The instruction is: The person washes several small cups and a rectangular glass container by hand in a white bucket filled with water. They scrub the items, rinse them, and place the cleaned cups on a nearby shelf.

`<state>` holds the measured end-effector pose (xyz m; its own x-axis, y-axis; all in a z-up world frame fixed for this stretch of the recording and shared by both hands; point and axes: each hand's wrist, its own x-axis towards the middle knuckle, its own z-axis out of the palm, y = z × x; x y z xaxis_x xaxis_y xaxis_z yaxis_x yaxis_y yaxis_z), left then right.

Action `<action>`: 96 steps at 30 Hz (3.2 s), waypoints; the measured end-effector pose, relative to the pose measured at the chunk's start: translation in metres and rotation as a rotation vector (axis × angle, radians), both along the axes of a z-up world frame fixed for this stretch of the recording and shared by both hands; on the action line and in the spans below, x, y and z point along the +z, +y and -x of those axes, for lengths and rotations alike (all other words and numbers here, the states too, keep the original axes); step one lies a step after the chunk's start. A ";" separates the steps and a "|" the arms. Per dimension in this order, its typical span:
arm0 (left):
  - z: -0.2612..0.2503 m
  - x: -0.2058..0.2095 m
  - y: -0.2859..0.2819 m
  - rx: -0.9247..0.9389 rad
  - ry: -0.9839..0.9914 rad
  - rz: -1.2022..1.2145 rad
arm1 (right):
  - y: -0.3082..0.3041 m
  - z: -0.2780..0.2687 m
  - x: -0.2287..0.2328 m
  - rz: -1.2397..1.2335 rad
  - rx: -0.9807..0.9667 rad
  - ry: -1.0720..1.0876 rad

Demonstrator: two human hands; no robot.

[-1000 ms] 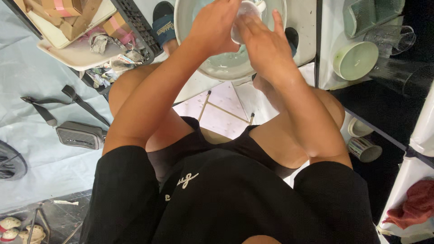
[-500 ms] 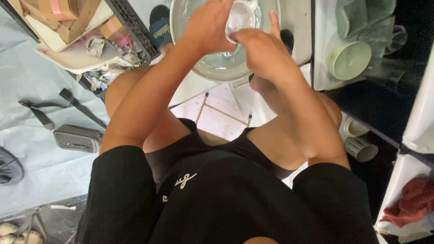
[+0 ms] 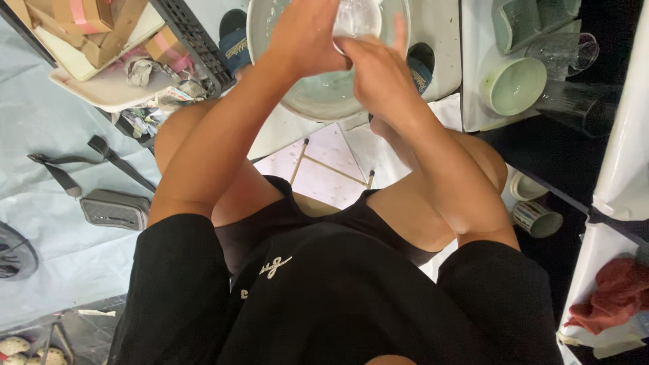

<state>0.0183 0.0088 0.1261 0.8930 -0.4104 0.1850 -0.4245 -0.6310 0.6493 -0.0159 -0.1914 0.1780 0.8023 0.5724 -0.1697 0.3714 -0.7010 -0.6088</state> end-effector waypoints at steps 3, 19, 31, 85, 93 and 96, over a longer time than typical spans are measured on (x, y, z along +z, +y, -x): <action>0.000 0.004 0.001 0.024 0.006 0.000 | -0.005 -0.001 0.001 0.019 -0.013 -0.209; -0.001 -0.014 0.016 0.025 -0.057 -0.056 | 0.004 -0.017 0.000 -0.011 0.118 0.117; -0.001 -0.003 0.004 0.047 -0.077 0.037 | 0.011 -0.019 -0.022 -0.045 0.125 -0.234; 0.005 -0.134 -0.004 0.519 1.188 0.335 | -0.023 -0.026 0.008 0.068 0.158 0.223; 0.008 -0.275 -0.007 0.570 0.876 0.021 | -0.030 -0.024 0.021 -0.001 0.142 0.122; 0.019 -0.290 -0.012 0.469 0.509 -0.169 | -0.030 -0.026 0.025 0.004 0.132 0.214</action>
<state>-0.0005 -0.0032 -0.1638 0.9412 0.0524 -0.3337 0.2464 -0.7822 0.5722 0.0102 -0.2217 0.2034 0.6660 0.6687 -0.3307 0.3226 -0.6579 -0.6805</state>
